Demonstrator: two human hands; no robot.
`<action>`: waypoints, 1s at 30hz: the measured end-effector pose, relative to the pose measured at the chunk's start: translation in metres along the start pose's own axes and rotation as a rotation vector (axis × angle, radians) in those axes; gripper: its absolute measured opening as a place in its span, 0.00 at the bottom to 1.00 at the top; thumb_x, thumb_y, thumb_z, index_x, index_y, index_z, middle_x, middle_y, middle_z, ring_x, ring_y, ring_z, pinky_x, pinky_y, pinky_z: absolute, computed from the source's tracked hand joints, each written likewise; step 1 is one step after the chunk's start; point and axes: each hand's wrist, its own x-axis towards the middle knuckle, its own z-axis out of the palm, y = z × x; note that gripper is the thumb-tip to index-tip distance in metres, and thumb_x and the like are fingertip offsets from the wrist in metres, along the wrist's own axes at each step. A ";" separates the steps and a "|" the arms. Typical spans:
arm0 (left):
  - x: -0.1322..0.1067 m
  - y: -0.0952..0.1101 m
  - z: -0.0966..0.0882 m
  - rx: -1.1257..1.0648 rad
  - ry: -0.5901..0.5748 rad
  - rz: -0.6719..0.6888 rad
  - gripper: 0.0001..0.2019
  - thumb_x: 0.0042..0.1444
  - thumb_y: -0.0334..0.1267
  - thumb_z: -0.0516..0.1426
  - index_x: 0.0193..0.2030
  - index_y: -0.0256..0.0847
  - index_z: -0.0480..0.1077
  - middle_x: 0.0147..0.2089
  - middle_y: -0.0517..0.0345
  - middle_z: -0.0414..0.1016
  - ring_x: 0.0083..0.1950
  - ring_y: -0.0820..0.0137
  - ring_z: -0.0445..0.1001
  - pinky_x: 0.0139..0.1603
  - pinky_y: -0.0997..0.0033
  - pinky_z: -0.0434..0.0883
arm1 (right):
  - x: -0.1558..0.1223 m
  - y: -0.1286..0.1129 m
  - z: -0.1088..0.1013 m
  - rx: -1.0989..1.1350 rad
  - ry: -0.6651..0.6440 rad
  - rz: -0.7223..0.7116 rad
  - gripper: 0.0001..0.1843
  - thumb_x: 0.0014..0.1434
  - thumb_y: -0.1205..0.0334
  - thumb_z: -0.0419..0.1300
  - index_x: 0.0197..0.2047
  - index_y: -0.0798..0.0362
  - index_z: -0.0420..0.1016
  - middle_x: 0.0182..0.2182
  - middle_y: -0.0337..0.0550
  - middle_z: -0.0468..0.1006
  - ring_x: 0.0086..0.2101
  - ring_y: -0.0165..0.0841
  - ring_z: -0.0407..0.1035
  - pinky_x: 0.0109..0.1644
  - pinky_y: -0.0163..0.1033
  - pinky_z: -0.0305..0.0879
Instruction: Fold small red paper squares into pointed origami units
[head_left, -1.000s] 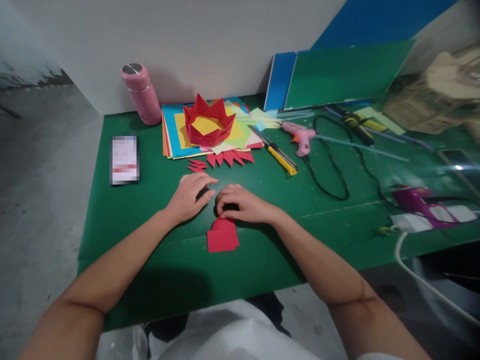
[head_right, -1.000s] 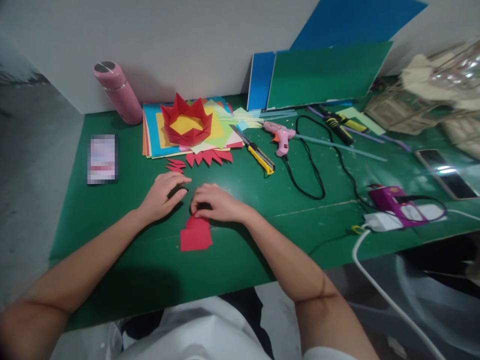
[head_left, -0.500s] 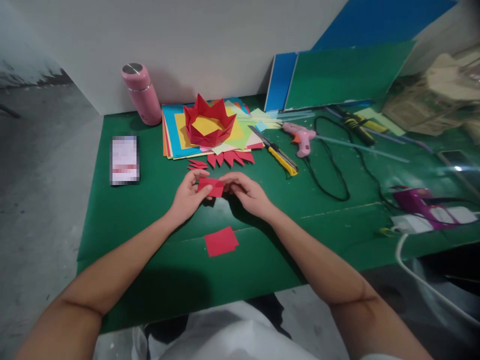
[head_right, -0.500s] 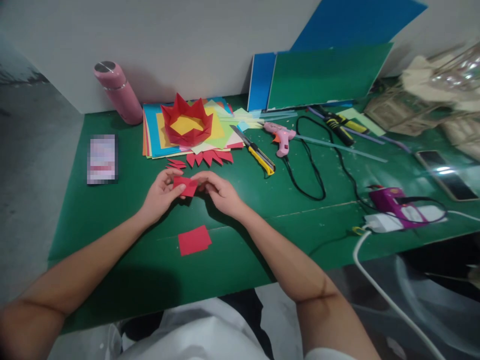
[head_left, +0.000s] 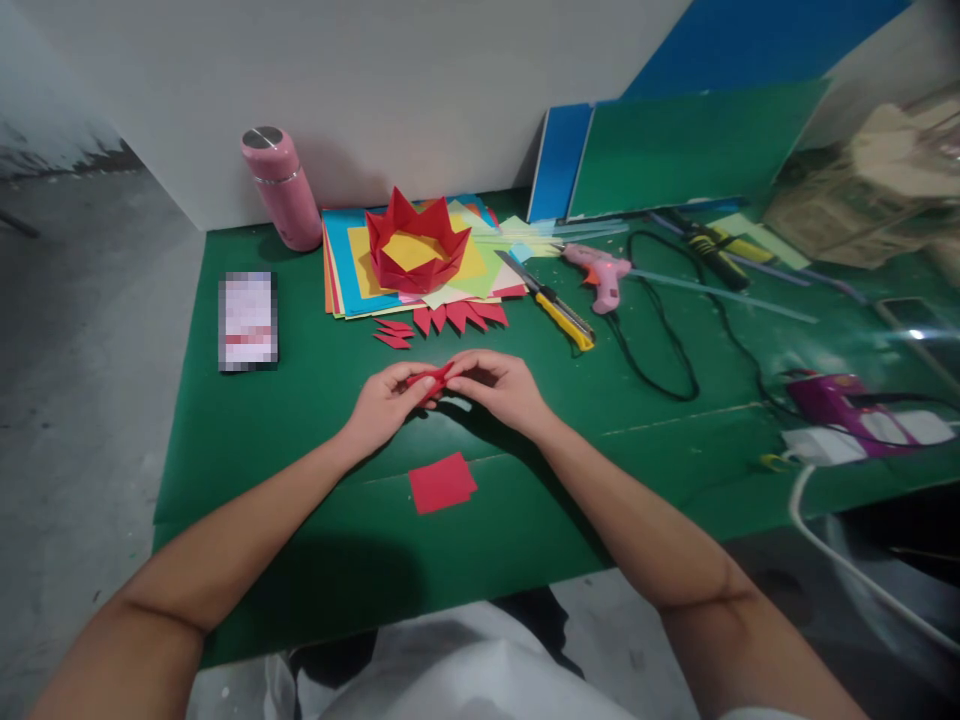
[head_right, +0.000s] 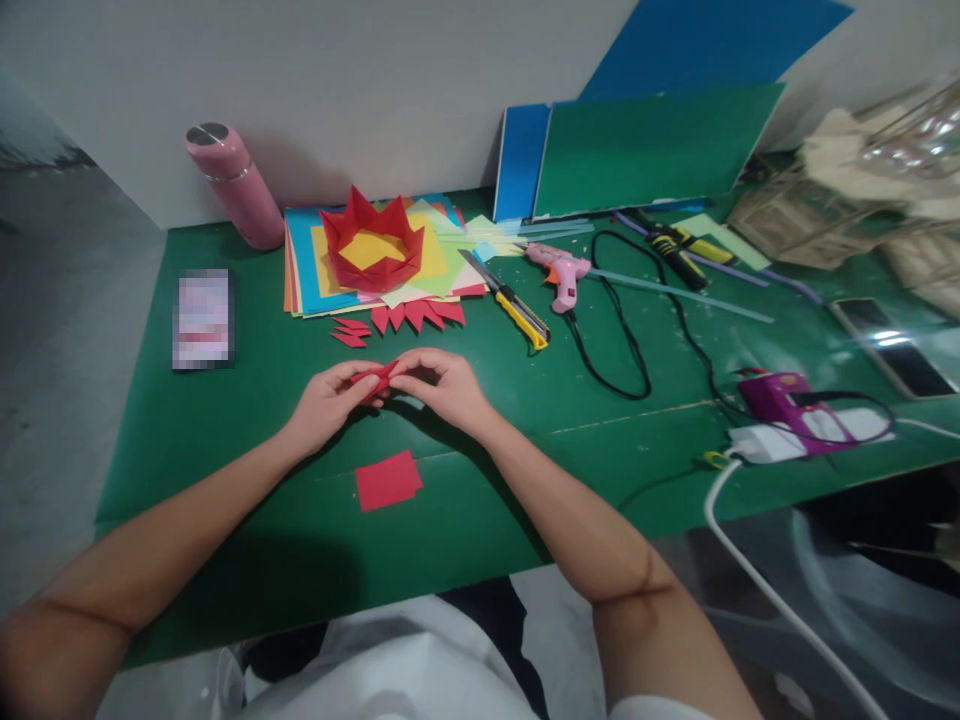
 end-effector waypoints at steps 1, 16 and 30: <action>0.000 0.000 0.000 0.022 -0.001 0.007 0.20 0.54 0.51 0.60 0.44 0.36 0.73 0.38 0.52 0.78 0.34 0.71 0.77 0.37 0.69 0.77 | 0.000 0.000 0.001 0.036 0.009 0.016 0.12 0.51 0.51 0.68 0.30 0.51 0.76 0.34 0.41 0.79 0.35 0.32 0.74 0.43 0.41 0.72; -0.004 0.002 0.001 0.354 0.000 0.217 0.17 0.60 0.50 0.56 0.41 0.37 0.76 0.38 0.54 0.75 0.25 0.78 0.72 0.29 0.75 0.72 | 0.000 0.001 0.004 0.060 0.092 -0.021 0.14 0.49 0.53 0.69 0.27 0.52 0.72 0.32 0.41 0.76 0.34 0.31 0.72 0.41 0.40 0.70; -0.003 0.004 -0.003 0.480 0.124 0.320 0.06 0.57 0.40 0.60 0.39 0.43 0.78 0.39 0.56 0.80 0.41 0.69 0.77 0.41 0.68 0.75 | -0.001 -0.001 0.004 -0.009 0.094 -0.036 0.15 0.49 0.50 0.69 0.27 0.52 0.72 0.32 0.42 0.77 0.34 0.32 0.72 0.40 0.41 0.71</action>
